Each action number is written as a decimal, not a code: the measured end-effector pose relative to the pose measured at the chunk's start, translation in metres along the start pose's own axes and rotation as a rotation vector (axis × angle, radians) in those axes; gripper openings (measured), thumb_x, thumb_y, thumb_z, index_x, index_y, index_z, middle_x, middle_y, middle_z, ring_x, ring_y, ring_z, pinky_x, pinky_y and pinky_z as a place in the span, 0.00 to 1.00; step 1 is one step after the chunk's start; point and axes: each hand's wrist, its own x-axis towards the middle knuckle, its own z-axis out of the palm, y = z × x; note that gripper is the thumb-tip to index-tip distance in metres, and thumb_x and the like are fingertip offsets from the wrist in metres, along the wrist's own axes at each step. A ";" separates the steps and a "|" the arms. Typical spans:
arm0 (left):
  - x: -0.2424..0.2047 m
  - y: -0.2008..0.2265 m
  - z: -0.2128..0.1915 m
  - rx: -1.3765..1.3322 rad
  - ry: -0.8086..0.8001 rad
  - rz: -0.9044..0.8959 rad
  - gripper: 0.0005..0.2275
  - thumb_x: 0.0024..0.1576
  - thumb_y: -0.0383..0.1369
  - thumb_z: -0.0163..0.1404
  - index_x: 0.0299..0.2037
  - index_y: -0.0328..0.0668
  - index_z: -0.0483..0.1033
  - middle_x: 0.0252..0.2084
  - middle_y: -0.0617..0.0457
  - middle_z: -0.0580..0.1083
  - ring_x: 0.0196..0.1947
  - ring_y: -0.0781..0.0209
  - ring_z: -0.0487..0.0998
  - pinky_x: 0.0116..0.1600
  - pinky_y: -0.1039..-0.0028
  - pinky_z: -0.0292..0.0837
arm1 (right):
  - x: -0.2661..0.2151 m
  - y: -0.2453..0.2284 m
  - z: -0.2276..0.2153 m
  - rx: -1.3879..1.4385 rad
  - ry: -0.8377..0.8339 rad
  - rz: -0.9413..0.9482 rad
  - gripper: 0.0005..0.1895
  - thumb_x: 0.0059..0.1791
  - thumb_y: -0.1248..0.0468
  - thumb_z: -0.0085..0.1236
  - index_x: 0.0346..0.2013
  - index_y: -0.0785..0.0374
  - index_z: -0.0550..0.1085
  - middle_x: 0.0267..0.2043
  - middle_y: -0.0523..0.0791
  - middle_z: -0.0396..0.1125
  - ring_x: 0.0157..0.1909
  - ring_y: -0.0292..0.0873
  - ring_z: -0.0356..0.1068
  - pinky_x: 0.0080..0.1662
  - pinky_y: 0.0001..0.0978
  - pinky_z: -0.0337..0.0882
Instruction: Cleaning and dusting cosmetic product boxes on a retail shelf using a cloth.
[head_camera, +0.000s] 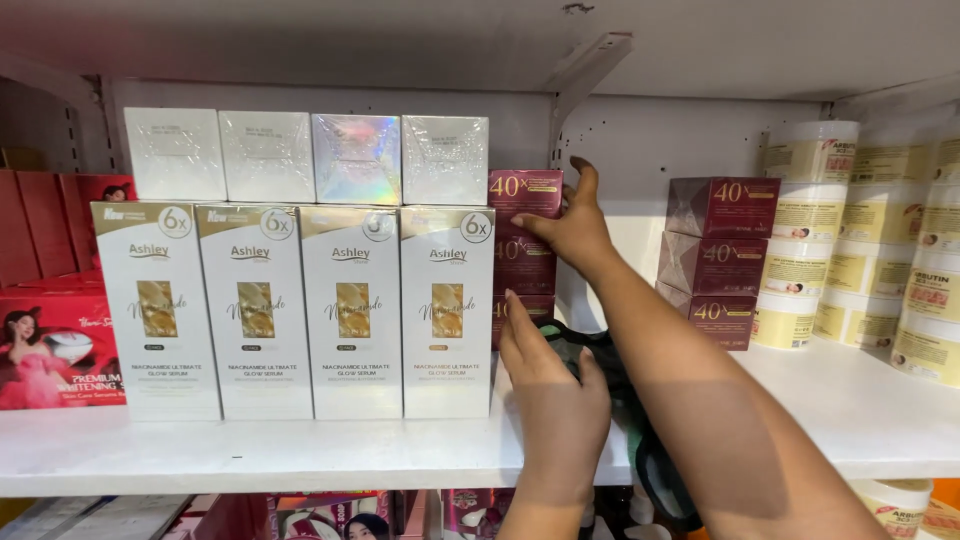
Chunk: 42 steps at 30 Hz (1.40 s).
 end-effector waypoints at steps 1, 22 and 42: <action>0.000 0.002 0.000 -0.001 0.001 -0.001 0.41 0.51 0.22 0.54 0.73 0.29 0.40 0.66 0.25 0.54 0.66 0.29 0.60 0.67 0.56 0.60 | 0.000 0.014 0.005 -0.001 -0.002 0.000 0.59 0.39 0.65 0.76 0.70 0.61 0.40 0.63 0.61 0.60 0.61 0.53 0.68 0.56 0.42 0.76; 0.001 -0.019 0.009 0.015 0.043 0.051 0.37 0.53 0.19 0.47 0.74 0.29 0.43 0.67 0.24 0.55 0.67 0.27 0.60 0.68 0.54 0.59 | -0.027 0.057 -0.065 -0.144 -0.160 0.392 0.39 0.45 0.47 0.65 0.63 0.65 0.66 0.60 0.57 0.70 0.57 0.52 0.73 0.49 0.45 0.77; 0.013 -0.028 0.010 0.056 -0.020 -0.174 0.34 0.52 0.23 0.44 0.72 0.28 0.49 0.67 0.30 0.60 0.67 0.37 0.63 0.70 0.60 0.58 | -0.160 -0.064 -0.239 -0.628 -1.063 0.330 0.28 0.45 0.71 0.55 0.57 0.44 0.80 0.54 0.39 0.75 0.57 0.40 0.73 0.63 0.34 0.71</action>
